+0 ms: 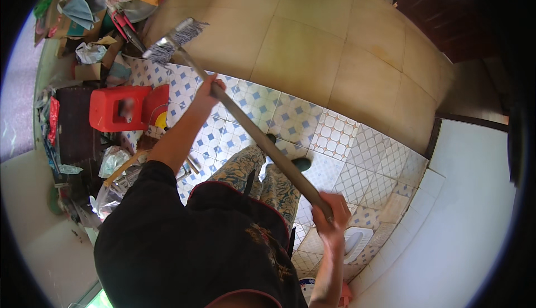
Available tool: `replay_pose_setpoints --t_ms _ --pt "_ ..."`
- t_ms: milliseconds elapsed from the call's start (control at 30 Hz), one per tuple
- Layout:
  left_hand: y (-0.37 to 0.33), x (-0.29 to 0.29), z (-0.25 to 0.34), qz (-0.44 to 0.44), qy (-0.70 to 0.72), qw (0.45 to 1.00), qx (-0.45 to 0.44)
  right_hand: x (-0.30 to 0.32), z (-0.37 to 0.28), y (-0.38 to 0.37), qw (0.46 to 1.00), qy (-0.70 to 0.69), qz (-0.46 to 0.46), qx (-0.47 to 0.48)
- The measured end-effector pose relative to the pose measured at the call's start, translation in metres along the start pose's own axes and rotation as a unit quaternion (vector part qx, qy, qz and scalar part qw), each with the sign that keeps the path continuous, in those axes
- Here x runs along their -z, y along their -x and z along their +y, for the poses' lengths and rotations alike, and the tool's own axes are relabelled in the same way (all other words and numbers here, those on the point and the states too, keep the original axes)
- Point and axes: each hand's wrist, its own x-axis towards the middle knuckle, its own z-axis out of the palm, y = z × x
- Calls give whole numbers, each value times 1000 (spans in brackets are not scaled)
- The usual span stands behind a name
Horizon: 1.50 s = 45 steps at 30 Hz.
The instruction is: The person mops a tiled floor in a small bathroom area with a mop. They then fill a small orange bucket with water from a tap and pour it into a squat toilet.
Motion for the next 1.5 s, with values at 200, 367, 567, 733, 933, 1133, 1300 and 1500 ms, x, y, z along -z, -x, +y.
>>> replay_pose_setpoints --t_ms 200,367,567,733,933,1133,1300,1500 --pt "-33 -3 -55 -42 -52 997 33 -134 31 -116 935 -343 -88 27" --pt "-35 -54 -127 -46 -282 956 -69 -65 65 -127 870 -457 -90 -158" --pt "-60 -69 -182 54 -344 936 60 13 109 -117 918 -385 -27 -95" --pt "-40 -101 -335 -42 -406 891 200 132 142 -44 798 -520 141 -269" --pt "46 -178 -493 74 -433 860 261 184 78 7 826 -324 440 -137" --pt "17 -252 -529 -52 -441 820 361 141 59 -71 781 -126 595 -142" --pt "-52 -294 -509 -113 -491 774 383 95 67 -163 767 -75 631 -85" --pt "-75 -296 -419 -110 -554 746 351 62 43 -202 755 -124 639 -78"
